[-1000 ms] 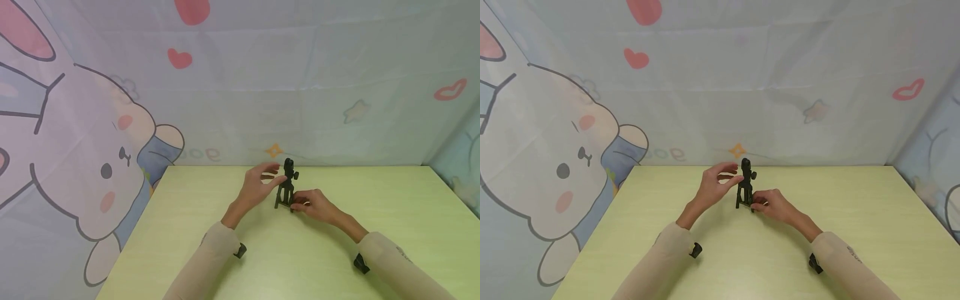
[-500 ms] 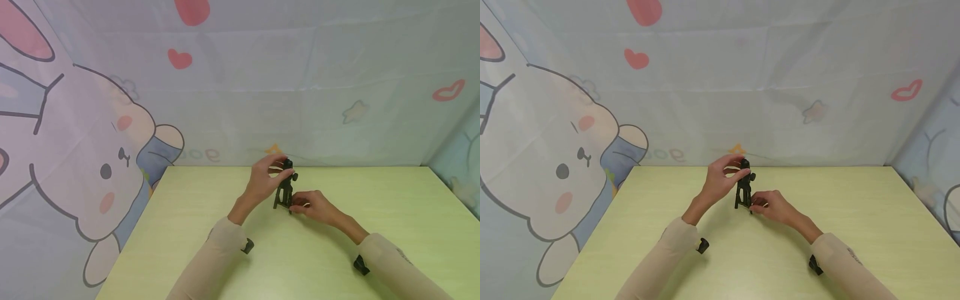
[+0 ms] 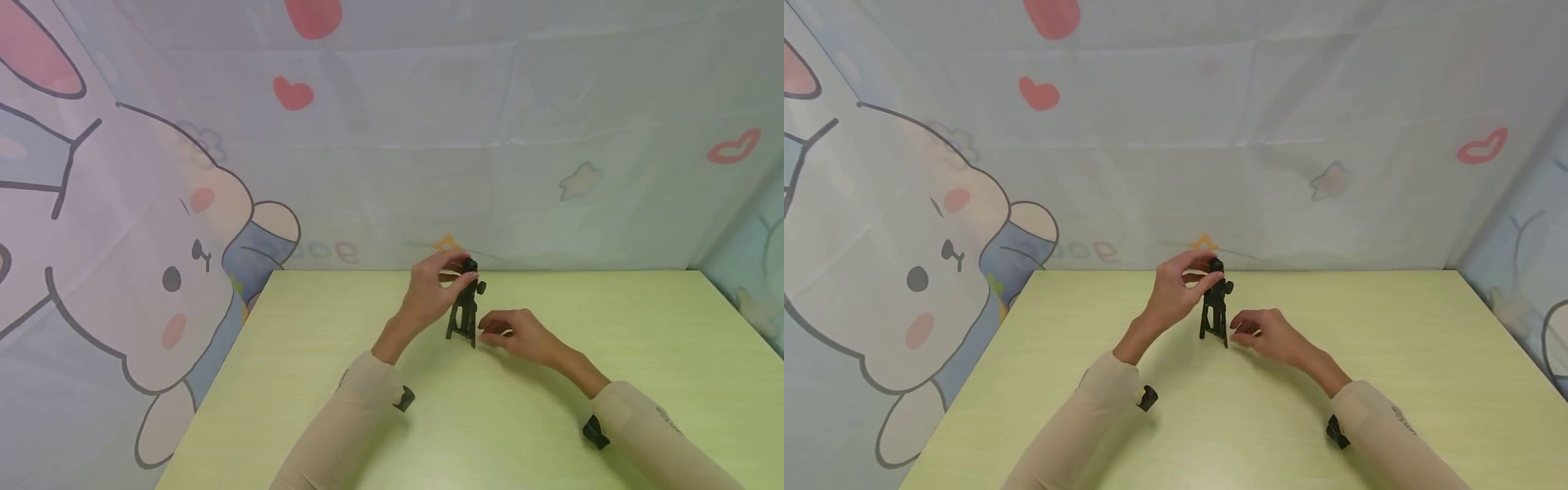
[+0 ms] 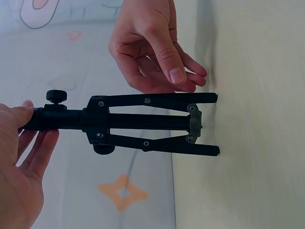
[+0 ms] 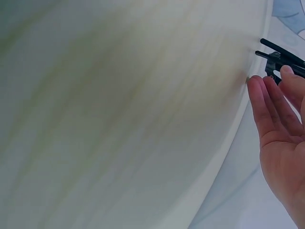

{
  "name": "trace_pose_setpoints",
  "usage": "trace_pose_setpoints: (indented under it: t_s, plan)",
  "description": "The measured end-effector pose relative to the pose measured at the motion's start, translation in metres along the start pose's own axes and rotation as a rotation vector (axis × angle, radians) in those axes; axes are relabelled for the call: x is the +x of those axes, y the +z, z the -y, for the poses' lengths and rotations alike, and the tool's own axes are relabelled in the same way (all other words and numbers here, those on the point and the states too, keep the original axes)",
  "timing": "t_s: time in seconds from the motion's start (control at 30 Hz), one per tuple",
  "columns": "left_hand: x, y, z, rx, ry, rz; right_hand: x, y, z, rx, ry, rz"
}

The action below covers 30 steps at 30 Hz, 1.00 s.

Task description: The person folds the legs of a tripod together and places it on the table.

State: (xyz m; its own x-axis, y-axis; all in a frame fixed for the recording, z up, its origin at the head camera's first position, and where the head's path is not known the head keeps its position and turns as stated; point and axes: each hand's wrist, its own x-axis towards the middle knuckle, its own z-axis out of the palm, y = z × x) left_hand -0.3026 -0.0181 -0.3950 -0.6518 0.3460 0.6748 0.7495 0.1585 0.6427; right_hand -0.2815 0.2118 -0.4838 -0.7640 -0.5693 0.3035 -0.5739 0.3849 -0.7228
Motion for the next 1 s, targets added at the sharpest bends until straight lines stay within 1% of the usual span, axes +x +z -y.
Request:
trace_pose_setpoints:
  t_s: [0.33,0.63,1.0]
  plan:
    - [0.001,-0.003,0.0,0.018,-0.015,0.039,0.002,-0.003,-0.009,-0.05,0.006,0.0]
    - [0.002,-0.003,-0.001,0.026,-0.024,0.058,0.008,-0.004,-0.007,-0.054,-0.011,-0.017]
    - [0.002,-0.004,-0.002,0.038,-0.031,0.085,0.011,-0.003,-0.007,-0.063,0.024,-0.042]
